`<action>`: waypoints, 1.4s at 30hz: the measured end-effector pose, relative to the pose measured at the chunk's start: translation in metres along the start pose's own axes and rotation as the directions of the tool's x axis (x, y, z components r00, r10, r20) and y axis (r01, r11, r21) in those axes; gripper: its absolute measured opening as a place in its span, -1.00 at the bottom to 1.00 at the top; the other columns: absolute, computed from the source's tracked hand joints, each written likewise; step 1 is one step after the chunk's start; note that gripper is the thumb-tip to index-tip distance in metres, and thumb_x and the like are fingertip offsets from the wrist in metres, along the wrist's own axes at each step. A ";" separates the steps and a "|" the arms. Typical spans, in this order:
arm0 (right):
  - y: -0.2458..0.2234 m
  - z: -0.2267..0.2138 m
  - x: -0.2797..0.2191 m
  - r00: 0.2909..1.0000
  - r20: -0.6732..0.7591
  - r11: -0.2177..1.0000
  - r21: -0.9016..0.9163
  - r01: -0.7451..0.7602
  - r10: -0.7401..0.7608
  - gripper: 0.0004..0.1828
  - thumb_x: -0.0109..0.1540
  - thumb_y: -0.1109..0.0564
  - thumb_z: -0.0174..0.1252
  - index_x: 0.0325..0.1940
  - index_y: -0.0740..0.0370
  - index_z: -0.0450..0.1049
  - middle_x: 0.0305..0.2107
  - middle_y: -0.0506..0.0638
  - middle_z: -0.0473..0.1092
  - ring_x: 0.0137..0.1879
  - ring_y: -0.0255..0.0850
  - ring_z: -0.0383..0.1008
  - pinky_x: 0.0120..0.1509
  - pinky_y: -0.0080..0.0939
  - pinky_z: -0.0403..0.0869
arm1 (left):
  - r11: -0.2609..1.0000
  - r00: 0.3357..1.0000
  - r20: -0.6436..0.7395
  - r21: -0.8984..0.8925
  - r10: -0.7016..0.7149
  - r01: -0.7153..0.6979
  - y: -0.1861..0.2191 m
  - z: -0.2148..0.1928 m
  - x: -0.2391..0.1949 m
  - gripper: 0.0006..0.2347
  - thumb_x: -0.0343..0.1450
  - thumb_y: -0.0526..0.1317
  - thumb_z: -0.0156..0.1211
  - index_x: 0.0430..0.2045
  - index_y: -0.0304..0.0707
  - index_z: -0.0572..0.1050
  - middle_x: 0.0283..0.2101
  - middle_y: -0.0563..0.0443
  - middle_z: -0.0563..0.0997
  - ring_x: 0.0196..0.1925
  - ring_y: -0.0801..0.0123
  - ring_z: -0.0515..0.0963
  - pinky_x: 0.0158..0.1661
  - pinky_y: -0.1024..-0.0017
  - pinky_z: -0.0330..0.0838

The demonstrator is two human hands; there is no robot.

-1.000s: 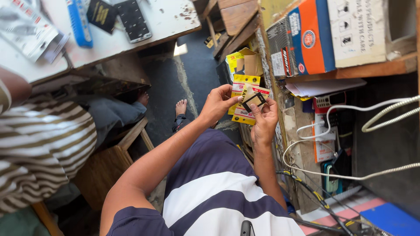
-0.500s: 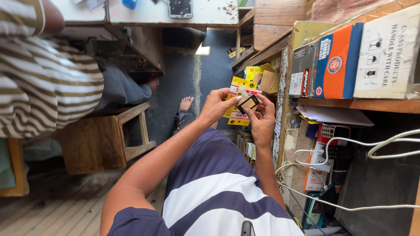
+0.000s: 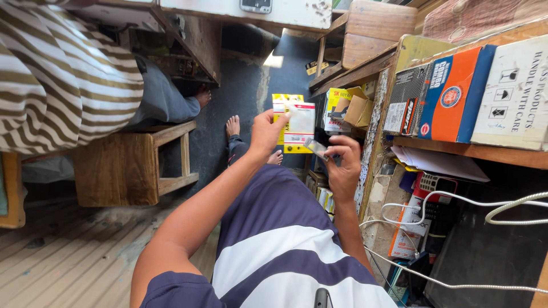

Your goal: The person organizes small electronics parts and accessories at a cluttered workbench. They pick up and sort through packaged items like batteries and cables, placing them into a shelf unit while another person counts money nearby.

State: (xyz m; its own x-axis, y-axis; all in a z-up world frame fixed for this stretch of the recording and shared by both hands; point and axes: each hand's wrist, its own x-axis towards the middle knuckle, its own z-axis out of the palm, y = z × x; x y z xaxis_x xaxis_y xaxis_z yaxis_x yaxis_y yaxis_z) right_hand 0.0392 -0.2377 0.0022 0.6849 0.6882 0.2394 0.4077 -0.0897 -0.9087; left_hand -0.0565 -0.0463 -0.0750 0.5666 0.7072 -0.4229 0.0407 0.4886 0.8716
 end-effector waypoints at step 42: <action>-0.037 -0.132 0.129 0.813 -0.402 0.038 -0.904 -0.427 -0.422 -0.39 0.27 0.45 0.27 0.41 0.18 0.48 0.42 0.32 -0.09 0.54 0.30 0.09 0.60 0.22 0.22 | 0.805 0.306 0.751 0.490 -0.585 0.335 0.060 0.044 0.064 -0.58 0.34 -0.33 -0.03 0.14 -0.34 0.30 -0.17 -0.20 0.65 -0.24 0.24 0.67 -0.11 0.29 0.59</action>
State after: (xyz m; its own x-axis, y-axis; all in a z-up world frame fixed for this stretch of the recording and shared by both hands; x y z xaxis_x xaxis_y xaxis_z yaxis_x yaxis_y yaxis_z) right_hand 0.1924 -0.2409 0.1114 0.6269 0.3081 0.7156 0.2691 -0.9476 0.1722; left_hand 0.0186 0.0056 -0.0387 0.7677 -0.4536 -0.4526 0.6258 0.3792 0.6816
